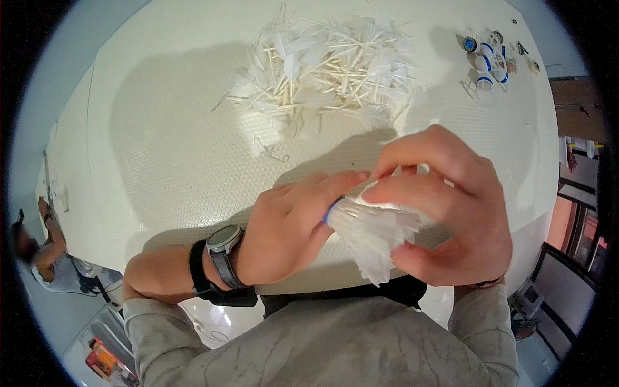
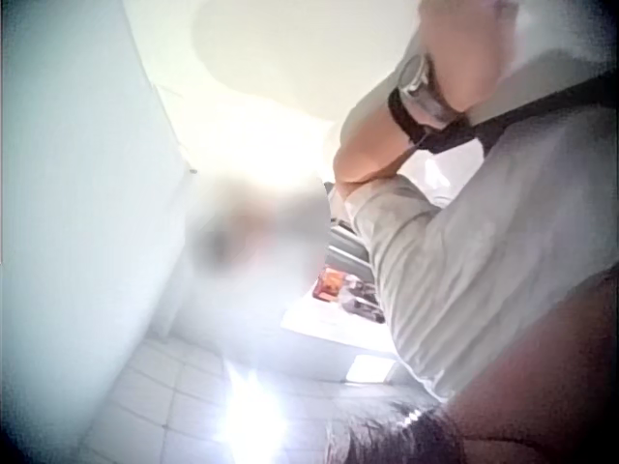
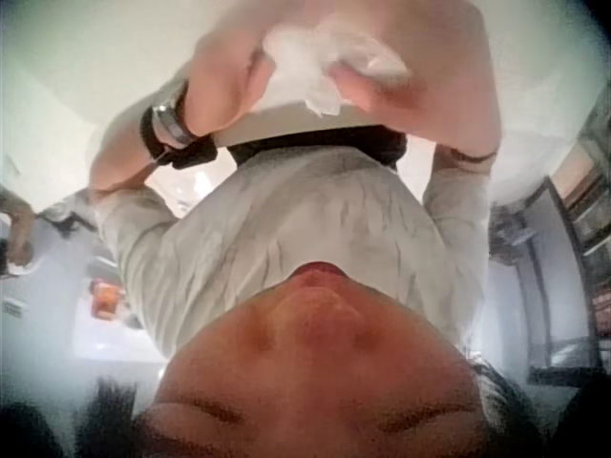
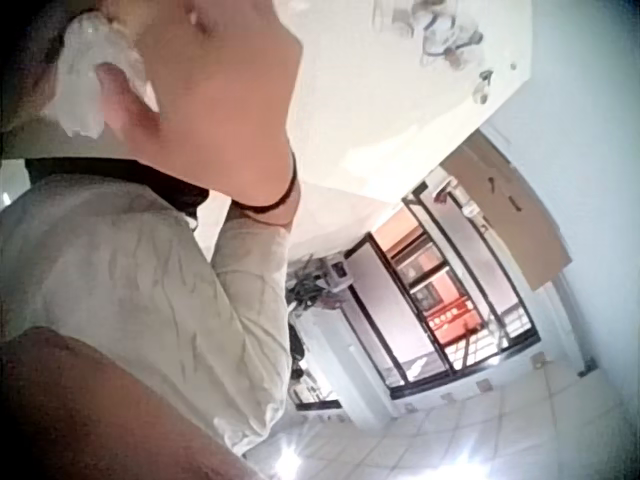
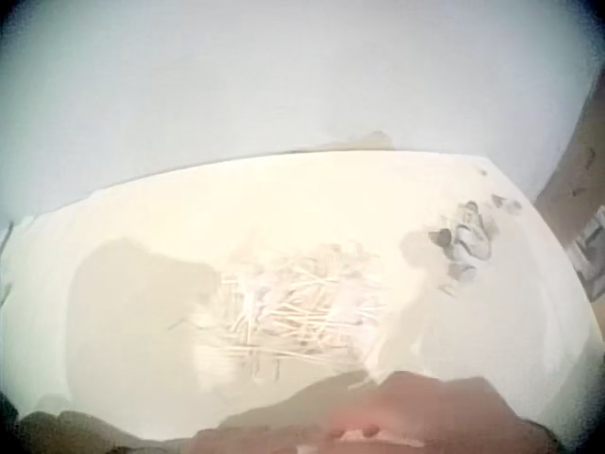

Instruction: The person picks up feathers one at a time from a pile and inserts them into the rim of a shuttlecock base by hand.

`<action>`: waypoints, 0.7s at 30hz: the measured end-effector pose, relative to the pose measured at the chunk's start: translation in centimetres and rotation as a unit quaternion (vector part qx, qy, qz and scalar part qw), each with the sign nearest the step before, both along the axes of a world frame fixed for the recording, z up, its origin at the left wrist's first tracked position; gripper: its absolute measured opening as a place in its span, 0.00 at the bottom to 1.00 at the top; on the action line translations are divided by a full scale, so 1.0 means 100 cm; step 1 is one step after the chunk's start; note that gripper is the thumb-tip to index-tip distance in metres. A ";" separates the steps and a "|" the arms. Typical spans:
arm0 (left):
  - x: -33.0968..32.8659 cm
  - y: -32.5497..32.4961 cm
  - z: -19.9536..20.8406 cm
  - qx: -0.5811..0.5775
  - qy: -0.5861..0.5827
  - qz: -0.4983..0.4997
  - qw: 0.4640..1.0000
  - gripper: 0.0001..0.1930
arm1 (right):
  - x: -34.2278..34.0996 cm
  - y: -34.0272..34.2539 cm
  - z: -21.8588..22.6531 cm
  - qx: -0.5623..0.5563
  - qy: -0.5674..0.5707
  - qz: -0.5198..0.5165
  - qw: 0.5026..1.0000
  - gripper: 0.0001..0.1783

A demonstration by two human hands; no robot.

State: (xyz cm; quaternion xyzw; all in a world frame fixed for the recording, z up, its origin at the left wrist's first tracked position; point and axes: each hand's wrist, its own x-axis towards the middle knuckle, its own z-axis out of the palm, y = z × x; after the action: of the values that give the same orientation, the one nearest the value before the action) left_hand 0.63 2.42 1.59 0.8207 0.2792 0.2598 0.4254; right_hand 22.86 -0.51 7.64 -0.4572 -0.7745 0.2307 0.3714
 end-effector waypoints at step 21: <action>-0.007 -0.002 0.003 0.089 -0.048 -0.029 0.994 0.27 | -0.004 -0.004 0.000 0.156 -0.093 0.028 0.983 0.17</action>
State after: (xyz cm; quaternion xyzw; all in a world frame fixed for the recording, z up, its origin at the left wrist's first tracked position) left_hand -0.04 2.26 1.86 0.8497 0.2108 0.3101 0.3707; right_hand 22.43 -0.94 7.69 -0.3910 -0.8448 0.0733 0.3577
